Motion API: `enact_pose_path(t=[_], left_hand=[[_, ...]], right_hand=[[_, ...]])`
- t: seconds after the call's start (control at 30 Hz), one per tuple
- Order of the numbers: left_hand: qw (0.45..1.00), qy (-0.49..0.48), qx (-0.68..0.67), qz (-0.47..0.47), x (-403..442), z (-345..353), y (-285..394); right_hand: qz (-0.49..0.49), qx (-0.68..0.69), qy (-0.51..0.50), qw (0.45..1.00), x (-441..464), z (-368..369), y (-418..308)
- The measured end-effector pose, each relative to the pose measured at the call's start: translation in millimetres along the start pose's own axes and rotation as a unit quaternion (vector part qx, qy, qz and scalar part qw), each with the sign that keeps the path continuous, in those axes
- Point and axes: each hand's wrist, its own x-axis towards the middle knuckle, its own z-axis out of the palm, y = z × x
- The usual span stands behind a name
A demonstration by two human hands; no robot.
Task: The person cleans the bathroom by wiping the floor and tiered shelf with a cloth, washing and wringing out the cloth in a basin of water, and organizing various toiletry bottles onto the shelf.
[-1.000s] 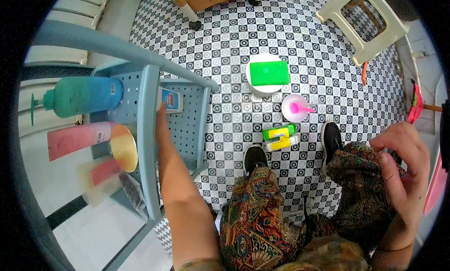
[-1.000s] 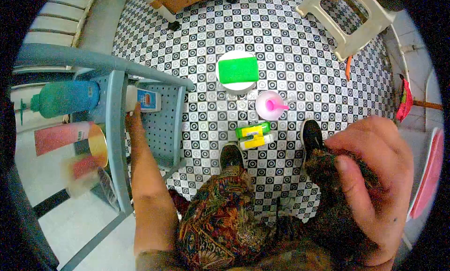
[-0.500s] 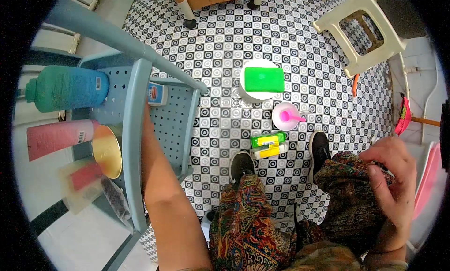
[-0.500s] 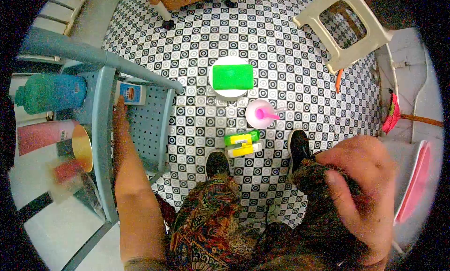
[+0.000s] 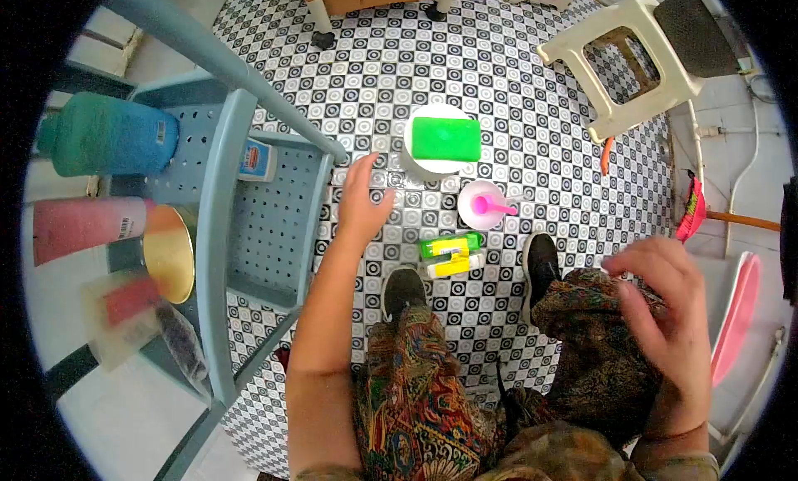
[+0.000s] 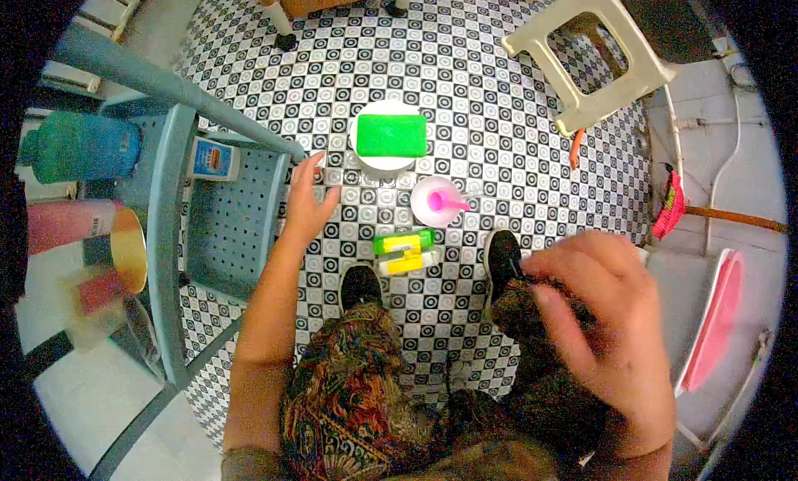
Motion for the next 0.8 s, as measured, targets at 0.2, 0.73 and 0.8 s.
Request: enact_pose_path(t=[0.2, 0.73, 0.8], left_hand=[[0.986, -0.079, -0.080, -0.121, 10, 34, 5], [0.954, -0.140, -0.155, -0.217, 22, 79, -11], [0.949, -0.139, -0.161, -0.232, 26, 76, 4]], right_hand=[[0.153, 0.253, -0.239, 0.925, 32, 51, 82], [0.196, 0.340, -0.154, 0.907, 189, 272, 167], [0.208, 0.362, -0.161, 0.894, 188, 270, 158]])
